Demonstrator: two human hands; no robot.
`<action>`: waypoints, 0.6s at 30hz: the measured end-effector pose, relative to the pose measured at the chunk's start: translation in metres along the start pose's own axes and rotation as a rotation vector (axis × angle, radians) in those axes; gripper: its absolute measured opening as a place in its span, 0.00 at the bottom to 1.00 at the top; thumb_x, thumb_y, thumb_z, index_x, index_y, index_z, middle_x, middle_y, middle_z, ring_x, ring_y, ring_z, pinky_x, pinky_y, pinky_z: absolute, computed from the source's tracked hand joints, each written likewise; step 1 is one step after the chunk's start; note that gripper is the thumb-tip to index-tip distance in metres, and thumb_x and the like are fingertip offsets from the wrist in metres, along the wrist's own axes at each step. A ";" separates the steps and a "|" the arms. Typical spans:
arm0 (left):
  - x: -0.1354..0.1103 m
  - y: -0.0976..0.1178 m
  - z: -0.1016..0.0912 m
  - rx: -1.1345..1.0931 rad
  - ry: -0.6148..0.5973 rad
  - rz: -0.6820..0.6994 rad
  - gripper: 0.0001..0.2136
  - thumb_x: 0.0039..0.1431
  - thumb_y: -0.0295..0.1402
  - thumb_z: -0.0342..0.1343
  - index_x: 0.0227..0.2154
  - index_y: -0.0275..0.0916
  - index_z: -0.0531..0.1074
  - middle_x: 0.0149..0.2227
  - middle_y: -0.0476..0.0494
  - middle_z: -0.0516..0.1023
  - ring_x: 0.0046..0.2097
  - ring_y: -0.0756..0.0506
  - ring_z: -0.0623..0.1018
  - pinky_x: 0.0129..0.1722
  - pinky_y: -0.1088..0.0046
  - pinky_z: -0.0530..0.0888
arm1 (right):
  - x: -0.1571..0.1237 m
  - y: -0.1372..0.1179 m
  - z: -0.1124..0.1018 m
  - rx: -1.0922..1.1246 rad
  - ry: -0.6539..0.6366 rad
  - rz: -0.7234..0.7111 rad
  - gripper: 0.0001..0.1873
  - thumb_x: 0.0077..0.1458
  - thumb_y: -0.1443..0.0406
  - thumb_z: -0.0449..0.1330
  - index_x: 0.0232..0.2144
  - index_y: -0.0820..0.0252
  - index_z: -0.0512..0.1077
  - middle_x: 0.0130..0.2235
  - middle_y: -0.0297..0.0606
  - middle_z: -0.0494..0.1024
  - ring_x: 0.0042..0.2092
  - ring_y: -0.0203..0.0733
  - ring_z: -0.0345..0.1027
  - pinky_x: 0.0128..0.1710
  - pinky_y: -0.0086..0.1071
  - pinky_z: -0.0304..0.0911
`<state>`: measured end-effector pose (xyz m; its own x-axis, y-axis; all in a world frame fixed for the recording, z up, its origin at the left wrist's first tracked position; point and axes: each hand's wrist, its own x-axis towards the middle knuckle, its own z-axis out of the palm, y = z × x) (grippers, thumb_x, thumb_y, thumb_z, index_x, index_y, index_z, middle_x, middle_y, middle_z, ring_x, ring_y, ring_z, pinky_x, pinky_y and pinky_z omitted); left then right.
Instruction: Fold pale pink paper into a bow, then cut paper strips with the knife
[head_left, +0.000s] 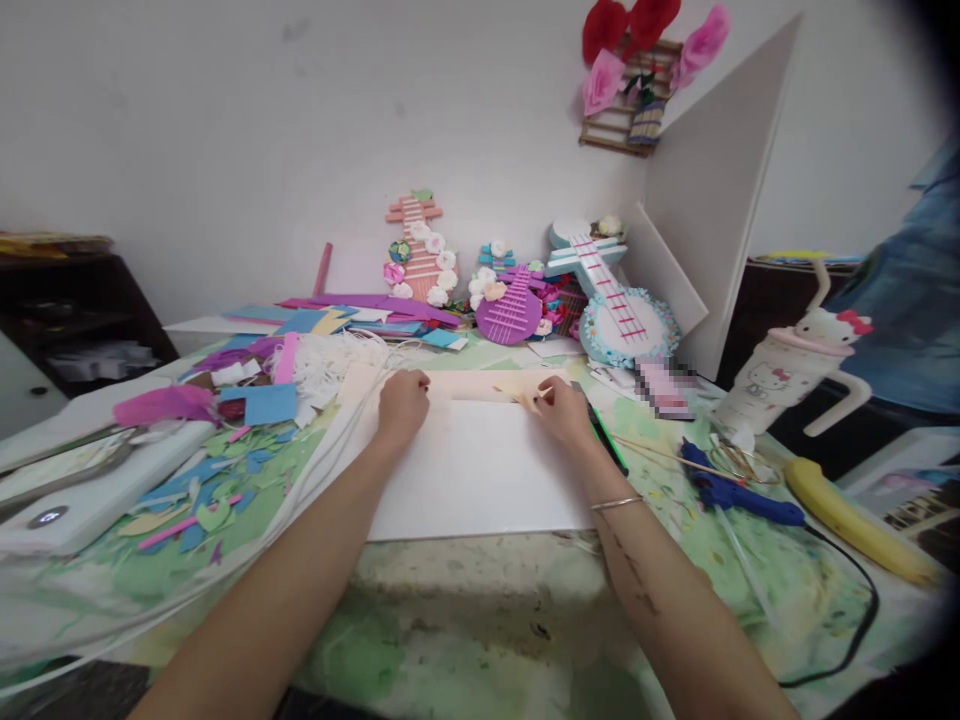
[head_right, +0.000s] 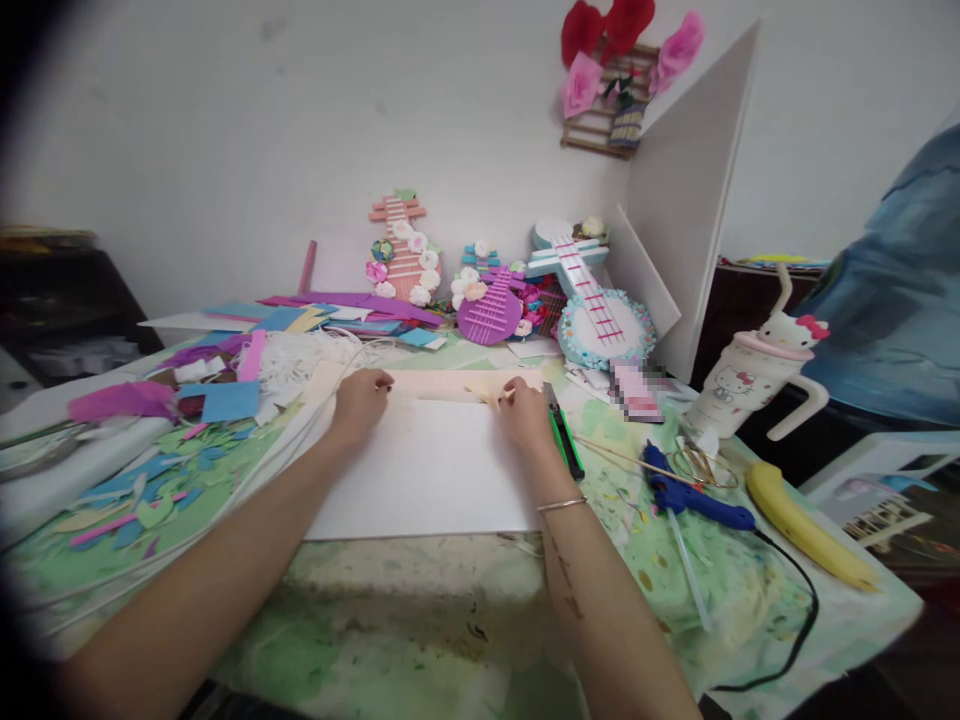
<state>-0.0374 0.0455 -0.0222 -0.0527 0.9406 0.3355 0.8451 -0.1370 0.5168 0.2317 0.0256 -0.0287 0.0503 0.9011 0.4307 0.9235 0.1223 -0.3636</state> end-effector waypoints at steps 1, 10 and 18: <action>0.002 -0.005 -0.003 0.014 0.032 -0.059 0.14 0.62 0.37 0.53 0.48 0.37 0.68 0.50 0.40 0.71 0.49 0.43 0.73 0.47 0.58 0.72 | 0.002 0.006 0.001 -0.013 0.026 0.064 0.12 0.54 0.68 0.56 0.43 0.63 0.70 0.32 0.41 0.78 0.35 0.42 0.69 0.36 0.32 0.58; 0.004 -0.016 -0.001 -0.153 -0.005 -0.220 0.16 0.61 0.37 0.54 0.49 0.36 0.67 0.49 0.40 0.71 0.48 0.43 0.74 0.47 0.58 0.73 | 0.004 0.026 0.010 0.009 0.120 0.160 0.01 0.50 0.68 0.59 0.28 0.62 0.70 0.32 0.46 0.75 0.36 0.46 0.67 0.39 0.36 0.60; -0.003 0.006 0.004 -0.616 -0.175 -0.198 0.16 0.62 0.37 0.53 0.50 0.36 0.66 0.48 0.40 0.71 0.45 0.44 0.75 0.43 0.61 0.75 | -0.001 -0.005 -0.003 0.225 0.147 -0.138 0.09 0.49 0.74 0.55 0.33 0.60 0.71 0.42 0.46 0.71 0.51 0.50 0.61 0.54 0.47 0.54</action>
<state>-0.0299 0.0428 -0.0238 -0.0441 0.9956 0.0822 0.3672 -0.0604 0.9282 0.2279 0.0226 -0.0251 -0.0006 0.8016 0.5978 0.8190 0.3434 -0.4597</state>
